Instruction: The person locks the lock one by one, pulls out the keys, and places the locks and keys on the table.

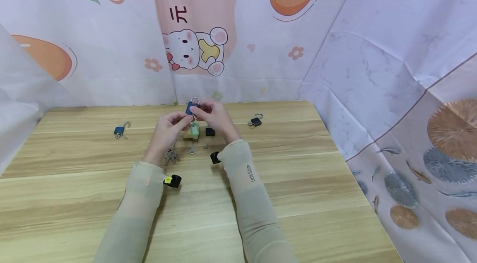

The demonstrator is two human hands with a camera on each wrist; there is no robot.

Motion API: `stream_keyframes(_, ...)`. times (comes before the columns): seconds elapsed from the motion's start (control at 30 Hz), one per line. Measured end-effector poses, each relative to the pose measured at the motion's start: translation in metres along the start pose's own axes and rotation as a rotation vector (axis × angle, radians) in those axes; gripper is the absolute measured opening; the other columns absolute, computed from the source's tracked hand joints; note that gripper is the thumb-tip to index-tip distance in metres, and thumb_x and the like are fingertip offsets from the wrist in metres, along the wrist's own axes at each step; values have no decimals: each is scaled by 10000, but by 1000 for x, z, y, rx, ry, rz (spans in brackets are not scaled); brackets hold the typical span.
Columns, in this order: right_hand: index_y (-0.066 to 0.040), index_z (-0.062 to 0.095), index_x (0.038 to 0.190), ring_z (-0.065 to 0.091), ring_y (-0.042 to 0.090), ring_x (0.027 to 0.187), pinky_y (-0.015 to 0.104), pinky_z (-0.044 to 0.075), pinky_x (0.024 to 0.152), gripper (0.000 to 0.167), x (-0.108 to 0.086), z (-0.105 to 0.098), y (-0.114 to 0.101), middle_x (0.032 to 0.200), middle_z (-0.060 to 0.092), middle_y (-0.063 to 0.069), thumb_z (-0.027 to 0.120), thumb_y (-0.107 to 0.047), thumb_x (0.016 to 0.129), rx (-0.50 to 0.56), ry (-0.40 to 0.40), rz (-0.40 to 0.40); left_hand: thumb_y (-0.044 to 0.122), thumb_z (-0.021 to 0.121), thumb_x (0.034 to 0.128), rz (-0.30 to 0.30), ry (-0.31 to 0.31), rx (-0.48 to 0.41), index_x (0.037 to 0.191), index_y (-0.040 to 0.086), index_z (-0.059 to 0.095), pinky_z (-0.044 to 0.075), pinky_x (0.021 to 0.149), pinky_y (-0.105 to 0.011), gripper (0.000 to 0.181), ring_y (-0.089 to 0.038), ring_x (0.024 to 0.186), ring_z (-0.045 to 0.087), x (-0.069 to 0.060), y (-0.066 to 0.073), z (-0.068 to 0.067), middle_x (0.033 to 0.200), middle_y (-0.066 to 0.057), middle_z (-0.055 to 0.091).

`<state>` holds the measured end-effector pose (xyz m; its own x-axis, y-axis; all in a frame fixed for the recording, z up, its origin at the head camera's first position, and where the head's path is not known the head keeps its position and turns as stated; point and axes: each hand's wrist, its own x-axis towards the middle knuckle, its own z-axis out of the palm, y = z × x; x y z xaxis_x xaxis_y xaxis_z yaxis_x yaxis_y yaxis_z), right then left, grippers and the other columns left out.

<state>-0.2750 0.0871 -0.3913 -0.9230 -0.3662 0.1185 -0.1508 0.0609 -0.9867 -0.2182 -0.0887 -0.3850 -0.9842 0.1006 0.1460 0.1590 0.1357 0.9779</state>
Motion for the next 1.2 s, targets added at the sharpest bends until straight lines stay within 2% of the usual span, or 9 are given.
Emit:
stream_keyframes(0.07,37,686,1161,686,219,916,371,580,875,277,0,0,0,1045,715,150,667,-193,1007,2,-3,1,113,635,1010,0,-8,-2,1063,-130,701,469,664,-203,257,-386,844,600,-5,10,0,983,-347,661)
stream_keyframes(0.13,43,684,1158,684,215,916,369,578,878,278,0,0,-1,1044,714,147,664,-190,1008,2,-5,3,118,635,1011,-1,-14,-3,1061,-128,703,468,670,-209,260,-451,878,580,-5,11,0,980,-346,659)
stream_keyframes(0.23,52,682,1156,682,208,912,373,576,885,283,0,0,-1,1038,712,145,663,-189,1008,4,-6,2,121,633,1013,-1,-20,-6,1060,-127,703,495,707,-245,262,-471,903,583,-5,10,0,986,-339,664)
stream_keyframes(0.43,50,684,1153,680,209,901,393,576,885,272,1,-1,1,1031,710,147,663,-180,1008,-4,0,-5,129,632,1015,-4,-30,-1,1048,-119,706,532,772,-325,261,-392,877,612,-5,11,0,982,-328,671)
stream_keyframes(0.67,31,690,1153,683,219,905,383,580,870,259,0,-1,1,1036,712,151,669,-179,1005,-8,4,-10,120,627,1016,-4,-40,-9,1045,-125,701,542,771,-262,258,-271,829,624,-5,11,-1,1001,-347,661)
stream_keyframes(0.77,25,696,1143,683,223,905,379,581,865,254,0,0,0,1032,712,152,675,-185,1002,-9,5,-13,112,623,1017,-4,-41,-11,1039,-130,700,550,770,-290,255,-246,807,619,-2,5,-1,999,-359,656)
stream_keyframes(0.97,16,705,1110,681,225,904,370,582,863,236,0,0,0,1022,711,145,680,-192,999,-14,12,-15,177,629,1023,-27,-33,-14,1058,-93,712,546,800,-375,284,-282,849,620,9,-20,-1,1017,-309,677)
stream_keyframes(1.2,17,707,1078,683,234,908,370,584,863,231,1,2,1,1018,705,145,670,-199,1005,-11,31,-30,267,672,999,-17,-17,-28,1056,-37,739,539,820,-323,316,-247,893,639,10,-24,-2,1027,-215,711)
